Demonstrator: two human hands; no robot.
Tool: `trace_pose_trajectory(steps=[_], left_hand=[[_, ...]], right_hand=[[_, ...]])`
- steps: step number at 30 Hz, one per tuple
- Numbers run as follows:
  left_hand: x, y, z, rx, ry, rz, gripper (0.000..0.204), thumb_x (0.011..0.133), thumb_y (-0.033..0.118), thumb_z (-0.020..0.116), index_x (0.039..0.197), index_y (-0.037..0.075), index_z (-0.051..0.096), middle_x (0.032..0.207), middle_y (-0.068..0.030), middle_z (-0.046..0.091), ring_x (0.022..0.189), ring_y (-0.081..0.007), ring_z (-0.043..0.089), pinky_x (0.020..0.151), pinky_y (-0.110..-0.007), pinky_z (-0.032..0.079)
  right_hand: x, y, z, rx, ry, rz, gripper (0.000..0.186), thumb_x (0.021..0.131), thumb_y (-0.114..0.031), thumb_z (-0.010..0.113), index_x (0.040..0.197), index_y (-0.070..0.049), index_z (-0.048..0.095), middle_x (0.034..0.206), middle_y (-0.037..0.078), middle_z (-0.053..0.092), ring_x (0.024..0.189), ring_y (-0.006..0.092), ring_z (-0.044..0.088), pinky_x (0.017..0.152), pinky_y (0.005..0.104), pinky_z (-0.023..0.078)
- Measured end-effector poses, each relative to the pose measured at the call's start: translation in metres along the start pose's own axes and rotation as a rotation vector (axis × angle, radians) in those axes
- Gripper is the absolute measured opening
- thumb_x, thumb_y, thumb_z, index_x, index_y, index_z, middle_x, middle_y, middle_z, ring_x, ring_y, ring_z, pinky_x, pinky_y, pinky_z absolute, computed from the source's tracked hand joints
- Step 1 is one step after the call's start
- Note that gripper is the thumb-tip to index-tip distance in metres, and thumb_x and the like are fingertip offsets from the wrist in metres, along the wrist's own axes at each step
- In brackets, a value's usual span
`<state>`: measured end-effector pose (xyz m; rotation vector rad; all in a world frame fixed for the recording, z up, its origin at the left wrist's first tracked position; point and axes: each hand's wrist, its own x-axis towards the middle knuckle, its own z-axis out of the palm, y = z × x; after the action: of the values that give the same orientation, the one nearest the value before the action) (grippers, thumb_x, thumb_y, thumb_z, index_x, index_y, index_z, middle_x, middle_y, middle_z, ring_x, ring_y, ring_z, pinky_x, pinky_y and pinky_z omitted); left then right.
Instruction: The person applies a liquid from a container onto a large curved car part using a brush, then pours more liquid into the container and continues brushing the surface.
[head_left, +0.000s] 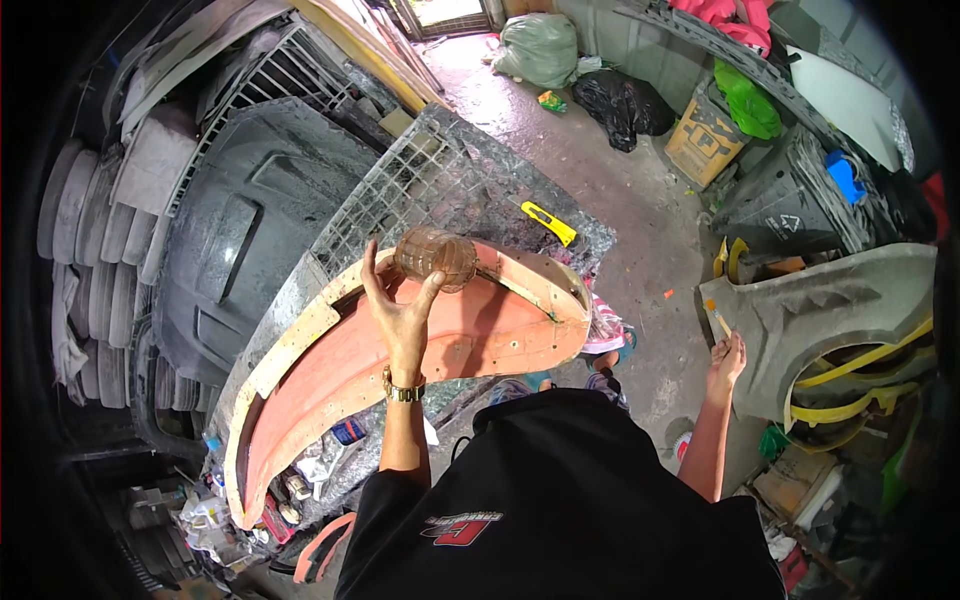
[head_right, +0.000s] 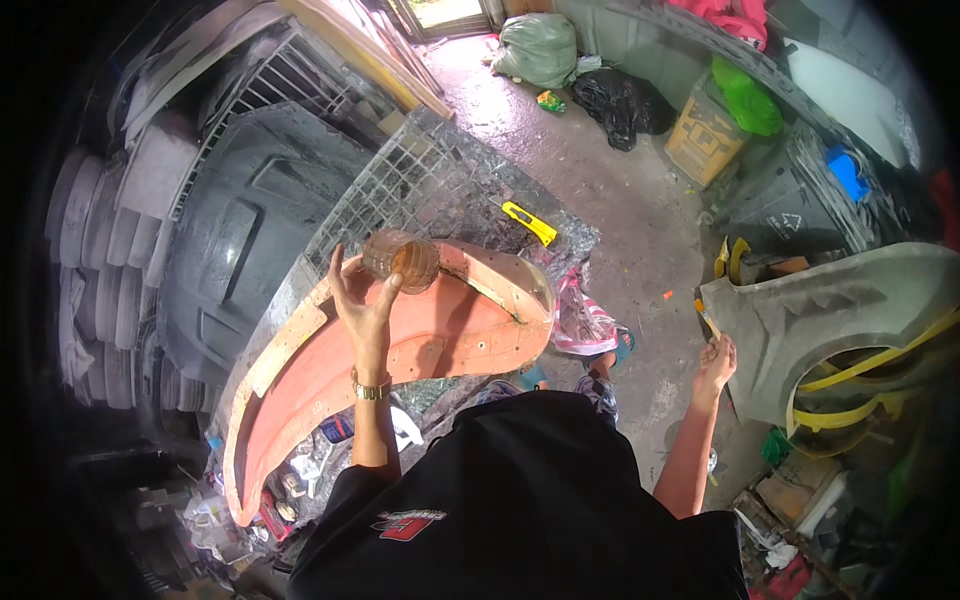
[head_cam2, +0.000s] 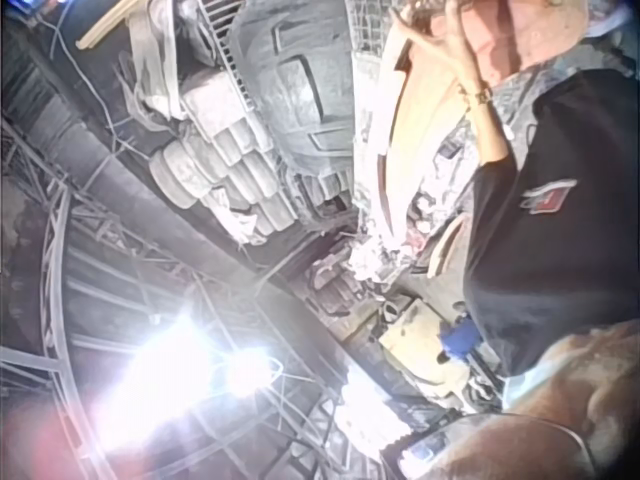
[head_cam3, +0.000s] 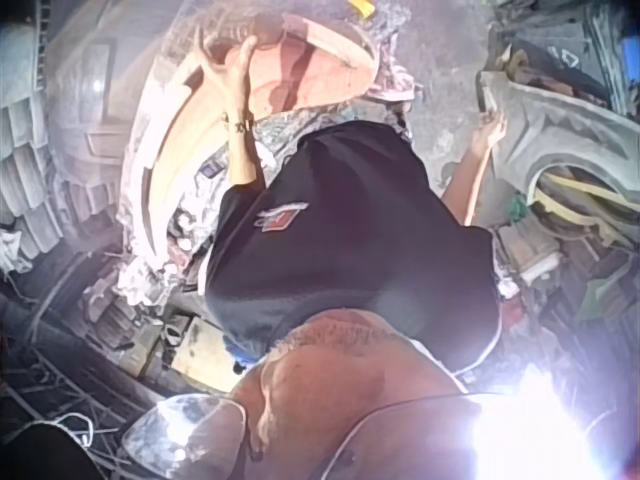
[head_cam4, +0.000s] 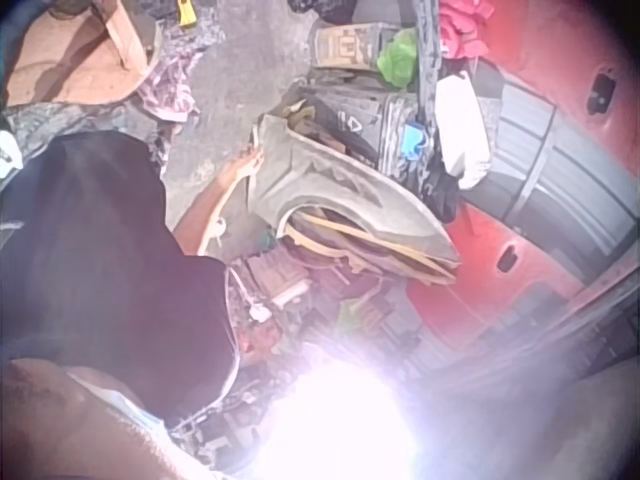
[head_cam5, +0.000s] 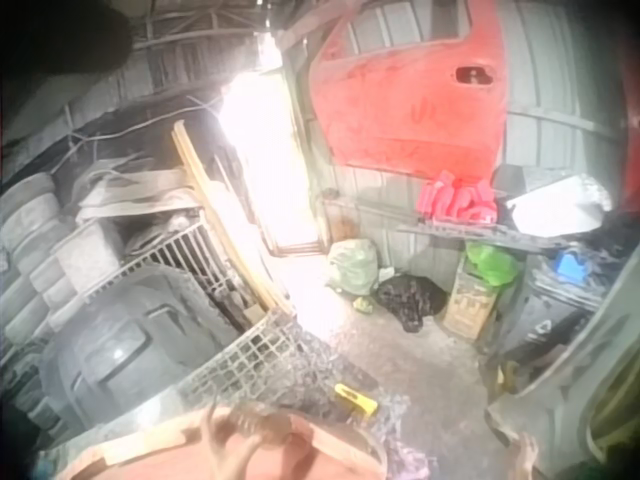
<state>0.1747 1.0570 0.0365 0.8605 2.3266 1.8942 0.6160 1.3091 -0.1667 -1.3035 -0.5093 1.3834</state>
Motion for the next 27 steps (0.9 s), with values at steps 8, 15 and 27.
trace_pose_trajectory(steps=[8,15,27], left_hand=[[0.0,0.002,-0.001,0.013,0.002,-0.007,0.09,0.067,0.016,0.082,0.14,0.005,0.03,0.107,-0.0097,0.053,0.095,-0.0176,0.053,0.087,-0.033,0.045],[0.0,0.001,-0.002,0.055,-0.012,-0.001,0.087,0.07,0.016,0.081,0.139,0.003,0.029,0.11,-0.0109,0.054,0.1,-0.0187,0.055,0.091,-0.033,0.045],[0.002,-0.002,-0.003,0.027,0.018,0.013,0.09,0.066,0.014,0.083,0.139,0.006,0.032,0.106,-0.0086,0.053,0.094,-0.0172,0.052,0.087,-0.033,0.045]], right_hand=[[0.003,0.004,-0.005,-0.004,-0.028,-0.013,0.01,0.091,-0.016,0.057,0.083,-0.011,0.055,0.069,-0.001,0.056,0.057,0.0067,0.052,0.051,0.0224,0.043],[0.014,0.012,-0.015,-0.005,-0.074,-0.028,0.013,0.088,-0.023,0.062,0.091,-0.011,0.059,0.075,0.0,0.061,0.06,0.0055,0.055,0.054,0.021,0.046],[0.016,0.014,-0.014,-0.013,-0.078,-0.03,0.012,0.089,-0.023,0.062,0.09,-0.012,0.059,0.073,-0.001,0.062,0.059,0.0054,0.056,0.053,0.0209,0.046]])
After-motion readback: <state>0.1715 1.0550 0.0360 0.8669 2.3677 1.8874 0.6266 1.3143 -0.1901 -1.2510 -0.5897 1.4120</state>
